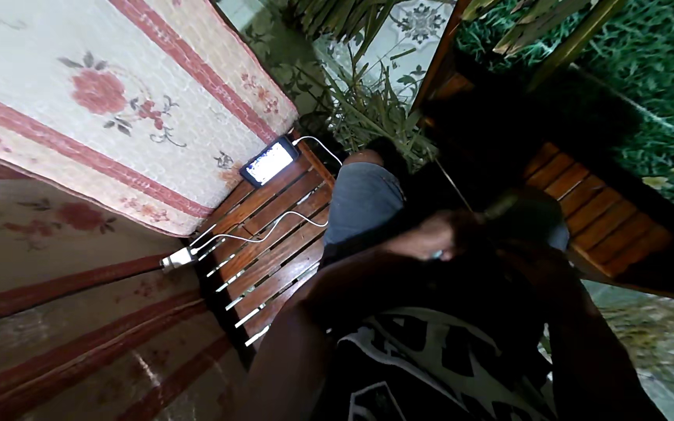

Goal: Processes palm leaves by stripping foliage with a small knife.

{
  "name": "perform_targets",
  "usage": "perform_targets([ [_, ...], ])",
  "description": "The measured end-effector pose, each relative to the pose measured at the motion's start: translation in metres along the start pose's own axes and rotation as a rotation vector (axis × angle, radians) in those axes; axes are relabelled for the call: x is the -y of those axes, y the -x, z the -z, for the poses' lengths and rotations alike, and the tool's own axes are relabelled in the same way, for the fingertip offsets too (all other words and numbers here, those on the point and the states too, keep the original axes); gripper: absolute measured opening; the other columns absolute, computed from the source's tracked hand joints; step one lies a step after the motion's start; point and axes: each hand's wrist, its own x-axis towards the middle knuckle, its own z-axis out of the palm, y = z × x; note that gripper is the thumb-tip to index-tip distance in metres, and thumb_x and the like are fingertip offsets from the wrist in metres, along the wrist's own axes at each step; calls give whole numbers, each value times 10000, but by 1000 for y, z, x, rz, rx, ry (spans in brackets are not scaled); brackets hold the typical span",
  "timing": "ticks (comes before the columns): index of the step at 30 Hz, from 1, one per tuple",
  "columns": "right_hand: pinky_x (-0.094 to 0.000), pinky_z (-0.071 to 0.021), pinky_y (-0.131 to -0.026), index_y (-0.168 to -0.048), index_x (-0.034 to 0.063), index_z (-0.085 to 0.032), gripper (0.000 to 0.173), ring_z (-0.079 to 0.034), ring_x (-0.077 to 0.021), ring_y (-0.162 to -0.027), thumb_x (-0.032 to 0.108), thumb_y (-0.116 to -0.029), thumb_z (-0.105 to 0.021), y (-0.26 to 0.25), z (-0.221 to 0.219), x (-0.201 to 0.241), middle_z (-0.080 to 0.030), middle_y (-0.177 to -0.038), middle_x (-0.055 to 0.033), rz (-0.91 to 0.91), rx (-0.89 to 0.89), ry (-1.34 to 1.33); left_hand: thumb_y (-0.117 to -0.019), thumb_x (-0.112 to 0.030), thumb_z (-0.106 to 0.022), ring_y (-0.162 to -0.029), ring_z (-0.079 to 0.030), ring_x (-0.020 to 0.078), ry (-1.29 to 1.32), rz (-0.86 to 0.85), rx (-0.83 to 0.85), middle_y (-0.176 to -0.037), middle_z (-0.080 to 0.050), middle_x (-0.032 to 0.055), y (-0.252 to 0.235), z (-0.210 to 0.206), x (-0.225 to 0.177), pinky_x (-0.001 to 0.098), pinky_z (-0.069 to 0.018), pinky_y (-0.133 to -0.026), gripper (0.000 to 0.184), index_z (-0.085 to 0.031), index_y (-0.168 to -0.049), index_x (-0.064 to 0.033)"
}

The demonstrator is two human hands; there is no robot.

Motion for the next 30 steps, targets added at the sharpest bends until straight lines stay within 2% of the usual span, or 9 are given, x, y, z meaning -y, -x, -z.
perform_targets([
  [3,-225,-493,-546,-1102,-37,-674,248,-529,-31,-558,167,-996,-580,-1,2,0,-620,-744,-27,-10,1,-13,-1110,-200,-409,-456,-462,32,69,24,-34,-635,-515,-23,6,-1,-8,162,-414,-419,234,-579,-1077,-43],
  [6,-215,-487,-539,-1096,2,-688,241,-528,-15,-576,181,-973,-583,2,10,-22,-631,-779,0,8,34,-72,-1126,-314,-347,-420,-437,61,316,-79,-189,-587,-470,-17,-7,38,-14,184,-405,-402,367,-588,-1304,-101],
  [8,-192,-475,-528,-1076,7,-697,236,-518,1,-561,188,-964,-596,1,8,-22,-621,-751,25,37,28,-102,-1126,-348,-340,-417,-444,78,299,-83,-188,-591,-471,-9,-8,41,-11,202,-420,-399,391,-563,-1359,-127],
  [13,-220,-505,-570,-1086,-32,-682,247,-547,-25,-589,170,-986,-581,-4,2,0,-640,-780,-36,50,22,-1,-1114,-214,-398,-433,-449,52,115,20,27,-601,-493,-22,10,-2,-4,180,-404,-401,263,-579,-1014,-51],
  [17,-371,-539,-673,-1091,-17,-700,227,-599,-139,-691,159,-975,-617,7,17,-17,-675,-888,-114,-15,53,91,-1127,-307,-345,-412,-433,47,337,-72,-223,-580,-472,-23,2,44,-18,171,-399,-391,370,-603,-1268,-83],
  [21,-244,-487,-541,-1026,32,-719,191,-538,-31,-574,175,-929,-637,13,26,-57,-650,-767,10,-41,-34,-32,-1109,-484,-291,-402,-396,49,402,-176,-441,-567,-415,-56,0,79,-16,190,-379,-392,466,-558,-1369,-204],
  [23,-218,-476,-504,-1037,28,-695,192,-523,-18,-536,179,-934,-637,12,25,-57,-623,-723,29,-88,-85,-67,-1113,-456,-313,-404,-429,76,380,-156,-384,-576,-443,-25,-4,72,-5,214,-413,-390,453,-535,-1414,-202],
  [25,-305,-511,-549,-1145,-8,-669,244,-553,-97,-579,176,-987,-640,6,23,-34,-644,-792,-63,-198,-76,3,-1126,-338,-356,-419,-473,86,300,-94,-263,-600,-496,5,-6,42,7,212,-441,-392,386,-522,-1408,-133],
  [30,-272,-540,-608,-1142,-24,-678,222,-589,-73,-643,127,-986,-633,-2,5,14,-678,-877,-90,-98,-10,9,-1103,-227,-457,-538,-510,72,-76,-36,33,-725,-572,15,5,-13,5,217,-449,-477,291,-600,-1226,-6],
])
